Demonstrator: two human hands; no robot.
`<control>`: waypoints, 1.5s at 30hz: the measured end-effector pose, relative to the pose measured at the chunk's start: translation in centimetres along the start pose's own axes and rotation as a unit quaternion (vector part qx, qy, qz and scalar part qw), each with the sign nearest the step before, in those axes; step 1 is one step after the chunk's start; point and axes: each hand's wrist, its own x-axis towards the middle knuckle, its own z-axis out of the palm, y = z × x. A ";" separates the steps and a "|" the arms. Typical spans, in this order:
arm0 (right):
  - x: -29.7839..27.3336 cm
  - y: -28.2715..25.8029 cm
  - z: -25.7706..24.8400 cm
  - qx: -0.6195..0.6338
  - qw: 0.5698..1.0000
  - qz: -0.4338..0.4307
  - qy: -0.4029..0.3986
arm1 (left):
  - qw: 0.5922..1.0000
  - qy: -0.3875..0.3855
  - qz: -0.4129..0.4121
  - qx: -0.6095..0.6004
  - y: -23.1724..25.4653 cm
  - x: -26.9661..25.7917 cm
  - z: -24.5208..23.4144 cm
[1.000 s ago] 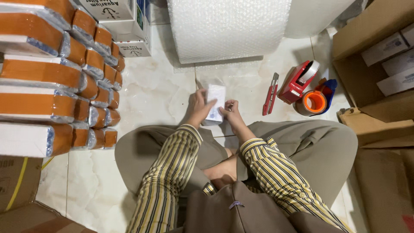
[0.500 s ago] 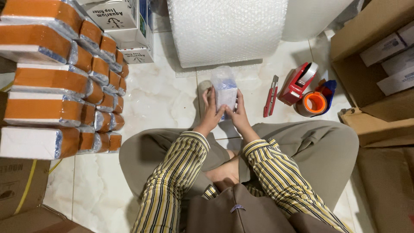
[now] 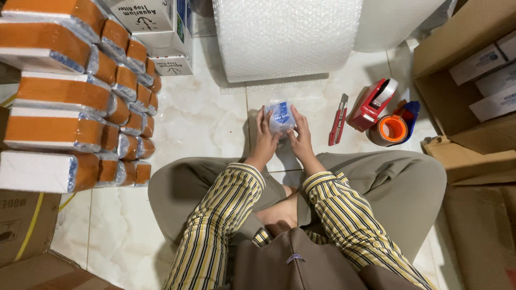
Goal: The person wraps small rectangular boxes in bubble wrap and seals them with orange tape. They retrieve boxes from a nearby cardboard box, wrap each one individually, and place the finished packages into a stack.
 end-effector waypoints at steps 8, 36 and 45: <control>0.6 0.8 -0.2 -0.145 0.985 -0.079 0.055 | 0.992 0.098 0.065 0.035 -0.5 0.4 -0.5; 4.8 -1.1 -1.1 0.063 0.982 0.178 0.003 | 0.908 -0.050 -0.181 -0.374 -0.6 4.9 -1.2; 3.1 -1.6 -2.0 -0.323 0.944 -0.062 0.015 | 0.987 -0.058 0.022 -0.152 -0.1 6.2 -2.1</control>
